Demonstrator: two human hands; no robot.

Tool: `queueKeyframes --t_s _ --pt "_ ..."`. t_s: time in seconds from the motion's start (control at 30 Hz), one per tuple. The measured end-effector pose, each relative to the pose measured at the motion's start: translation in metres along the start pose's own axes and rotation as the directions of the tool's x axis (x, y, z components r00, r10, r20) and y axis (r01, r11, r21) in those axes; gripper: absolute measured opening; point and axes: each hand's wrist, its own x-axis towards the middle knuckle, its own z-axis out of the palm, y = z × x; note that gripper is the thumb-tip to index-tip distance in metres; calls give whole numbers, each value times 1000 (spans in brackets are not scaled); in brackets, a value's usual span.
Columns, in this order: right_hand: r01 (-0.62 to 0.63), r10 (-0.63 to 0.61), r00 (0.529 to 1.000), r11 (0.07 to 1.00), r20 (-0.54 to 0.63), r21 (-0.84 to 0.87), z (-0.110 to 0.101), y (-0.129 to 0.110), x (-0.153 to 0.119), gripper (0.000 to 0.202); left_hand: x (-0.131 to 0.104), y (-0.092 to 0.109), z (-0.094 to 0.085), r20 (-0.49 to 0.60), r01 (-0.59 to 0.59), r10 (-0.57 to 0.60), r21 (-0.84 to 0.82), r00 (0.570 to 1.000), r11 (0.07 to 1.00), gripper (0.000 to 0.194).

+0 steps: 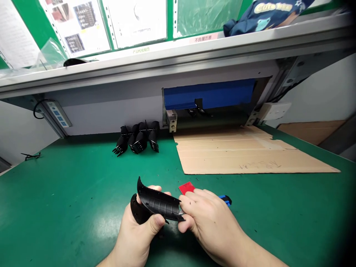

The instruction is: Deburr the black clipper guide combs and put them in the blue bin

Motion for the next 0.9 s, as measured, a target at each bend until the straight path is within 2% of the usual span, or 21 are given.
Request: queueKeyframes --t_s 0.1,0.27,0.4,0.47,0.53,0.6,0.63,0.7,0.77,0.83,0.9 --pt "-18 16 999 996 30 86 -2 0 1 66 1 1 4 -22 4 -5 -43 1000 999 50" --pt "-110 124 991 972 -58 210 -3 -8 4 67 -2 6 19 -122 65 -97 -239 988 969 56" --pt "-181 201 978 952 -61 246 0 -12 5 71 -4 6 23 -126 126 -175 -323 977 938 62" --pt "-164 165 986 924 27 345 -4 -10 7 68 -3 6 23 -122 132 -184 -345 975 929 62" --pt "-146 44 979 836 201 528 -10 -4 8 65 -1 6 22 -110 124 -170 -337 979 933 61" --pt "-167 -16 963 745 268 646 -17 2 8 65 1 6 21 -103 104 -140 -292 985 951 60" --pt "-165 15 973 742 230 650 -19 5 7 64 2 6 21 -100 97 -127 -263 987 960 60" --pt "-85 75 996 828 40 554 -21 9 6 53 3 5 21 -87 98 -120 -221 989 970 60" --pt "57 -24 996 920 -92 387 -19 11 6 32 4 3 21 -69 114 -132 -219 989 969 60" --pt "183 -160 981 947 -107 265 -18 11 6 15 5 1 21 -60 123 -142 -244 988 962 58" --pt "208 -187 976 951 -112 228 -17 11 7 23 6 -1 21 -58 123 -143 -266 988 956 56"
